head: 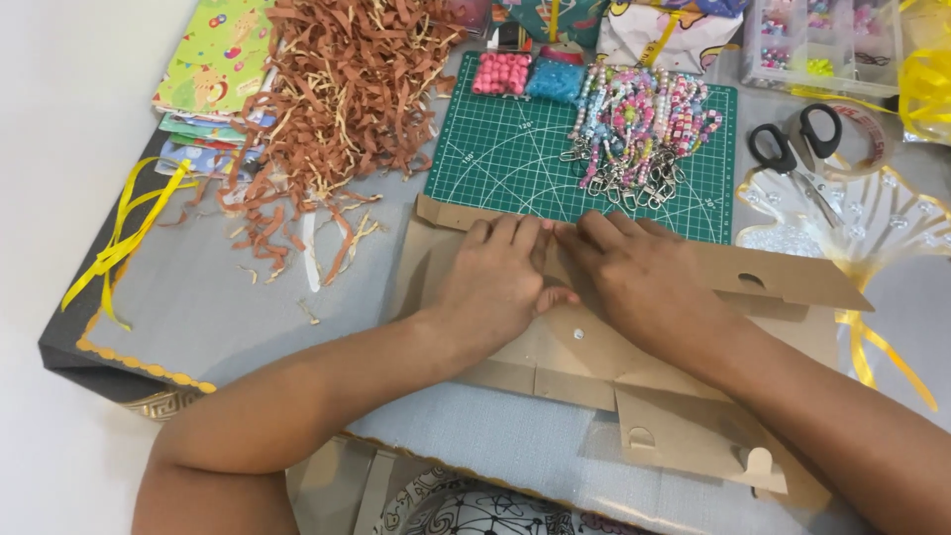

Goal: The person picks and organizes various colorful beads on a cutting mat before transitioning to folding and assembling a small cardboard gift box.

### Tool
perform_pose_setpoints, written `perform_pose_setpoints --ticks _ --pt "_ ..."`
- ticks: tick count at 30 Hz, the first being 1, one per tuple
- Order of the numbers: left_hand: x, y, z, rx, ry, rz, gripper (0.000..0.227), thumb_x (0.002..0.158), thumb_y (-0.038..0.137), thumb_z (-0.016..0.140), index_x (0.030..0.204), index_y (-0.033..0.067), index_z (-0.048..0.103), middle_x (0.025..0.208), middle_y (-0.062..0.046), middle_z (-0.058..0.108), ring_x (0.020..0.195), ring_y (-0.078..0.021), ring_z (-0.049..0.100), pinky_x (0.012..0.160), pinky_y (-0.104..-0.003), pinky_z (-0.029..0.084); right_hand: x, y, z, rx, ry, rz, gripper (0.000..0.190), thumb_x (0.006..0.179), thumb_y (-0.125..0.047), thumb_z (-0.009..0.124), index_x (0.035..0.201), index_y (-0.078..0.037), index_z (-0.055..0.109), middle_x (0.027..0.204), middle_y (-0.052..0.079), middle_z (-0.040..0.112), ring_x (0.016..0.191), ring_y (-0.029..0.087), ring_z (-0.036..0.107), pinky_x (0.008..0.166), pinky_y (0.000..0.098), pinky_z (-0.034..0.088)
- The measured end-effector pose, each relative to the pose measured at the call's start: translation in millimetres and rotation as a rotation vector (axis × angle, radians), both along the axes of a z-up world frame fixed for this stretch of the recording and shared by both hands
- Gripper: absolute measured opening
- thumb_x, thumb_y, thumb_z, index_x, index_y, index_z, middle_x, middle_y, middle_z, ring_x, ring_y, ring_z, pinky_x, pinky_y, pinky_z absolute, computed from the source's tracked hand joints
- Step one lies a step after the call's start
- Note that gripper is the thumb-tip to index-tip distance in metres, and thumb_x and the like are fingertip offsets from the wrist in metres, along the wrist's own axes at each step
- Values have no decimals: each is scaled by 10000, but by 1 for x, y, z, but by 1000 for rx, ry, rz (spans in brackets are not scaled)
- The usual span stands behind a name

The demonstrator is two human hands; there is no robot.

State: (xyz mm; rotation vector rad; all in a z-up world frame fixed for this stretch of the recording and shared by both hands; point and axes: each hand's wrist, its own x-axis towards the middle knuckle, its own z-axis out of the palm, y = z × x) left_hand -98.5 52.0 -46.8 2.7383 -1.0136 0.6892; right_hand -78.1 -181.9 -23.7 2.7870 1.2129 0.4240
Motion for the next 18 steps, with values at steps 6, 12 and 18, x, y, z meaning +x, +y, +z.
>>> perform_pose_setpoints --ticks 6,12,18 --pt "23 53 52 -221 364 -43 583 1206 466 575 1181 -22 894 948 -223 780 903 -456 780 796 -561 626 -5 -5 -2 -63 -69 38 360 1072 -210 662 1399 -147 802 1272 36 726 1099 238 796 904 400 679" --pt "59 117 19 -158 391 -11 163 1049 253 822 1062 153 950 927 -108 802 923 -333 782 827 -436 639 -2 -6 -2 -133 -93 42 358 1082 -208 643 1404 -151 788 1283 20 741 1140 227 809 898 359 683" --pt "66 124 -5 -154 342 -30 139 1055 281 814 1054 221 938 877 -28 731 899 -271 727 847 -431 588 -10 6 13 -110 -76 -32 384 1112 -191 572 1469 -112 690 1144 13 720 1113 251 822 900 372 677"
